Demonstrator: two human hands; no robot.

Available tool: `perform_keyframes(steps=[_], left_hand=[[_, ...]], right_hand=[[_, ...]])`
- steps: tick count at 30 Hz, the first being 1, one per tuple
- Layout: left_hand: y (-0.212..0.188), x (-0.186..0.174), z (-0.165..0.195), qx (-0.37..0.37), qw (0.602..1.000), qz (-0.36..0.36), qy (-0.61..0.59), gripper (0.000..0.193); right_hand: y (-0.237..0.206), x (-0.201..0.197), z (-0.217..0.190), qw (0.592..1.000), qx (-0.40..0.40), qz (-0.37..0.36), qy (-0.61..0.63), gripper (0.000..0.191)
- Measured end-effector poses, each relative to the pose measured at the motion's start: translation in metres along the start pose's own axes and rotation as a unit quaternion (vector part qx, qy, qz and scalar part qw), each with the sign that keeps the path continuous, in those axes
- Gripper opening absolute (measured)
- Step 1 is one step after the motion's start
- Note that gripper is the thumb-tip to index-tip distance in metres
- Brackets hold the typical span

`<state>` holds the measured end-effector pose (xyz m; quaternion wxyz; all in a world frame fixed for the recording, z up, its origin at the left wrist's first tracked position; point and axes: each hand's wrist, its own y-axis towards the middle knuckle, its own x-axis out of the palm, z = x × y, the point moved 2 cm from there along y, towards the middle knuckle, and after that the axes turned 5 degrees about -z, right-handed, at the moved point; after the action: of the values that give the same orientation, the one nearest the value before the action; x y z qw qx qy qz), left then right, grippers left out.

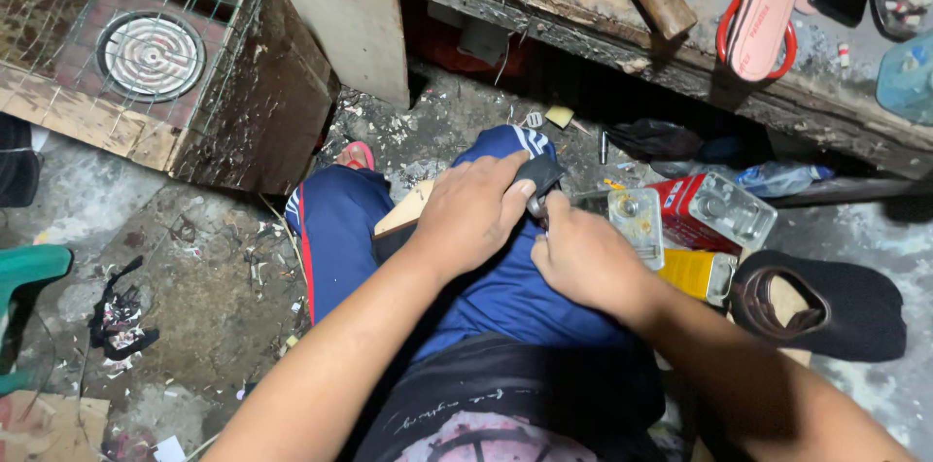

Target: The person sits on the floor with a shoe upper and wooden last on their lap. They hammer the insole and upper, pull and press the upper edges over the last by hand, use pincers to grip and tuck the material, then hammer the sole area to set the shoe shape.

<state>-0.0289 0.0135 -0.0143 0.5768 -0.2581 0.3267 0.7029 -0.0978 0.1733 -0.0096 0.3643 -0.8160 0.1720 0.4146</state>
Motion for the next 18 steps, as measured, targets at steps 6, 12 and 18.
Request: perform_keyframes(steps=[6,12,18], left_hand=[[-0.003,0.005,0.007,0.003,1.0,0.021,0.016,0.04],[-0.008,0.008,0.012,0.035,0.997,0.049,0.049,0.047],[-0.008,0.009,0.005,0.039,0.999,0.028,0.001,0.045]], right_hand=[[-0.006,-0.014,0.006,0.987,-0.122,0.102,0.015,0.03],[-0.005,-0.022,0.012,0.998,-0.041,0.049,-0.015,0.027],[-0.004,-0.01,0.024,0.995,-0.063,0.076,0.024,0.027]])
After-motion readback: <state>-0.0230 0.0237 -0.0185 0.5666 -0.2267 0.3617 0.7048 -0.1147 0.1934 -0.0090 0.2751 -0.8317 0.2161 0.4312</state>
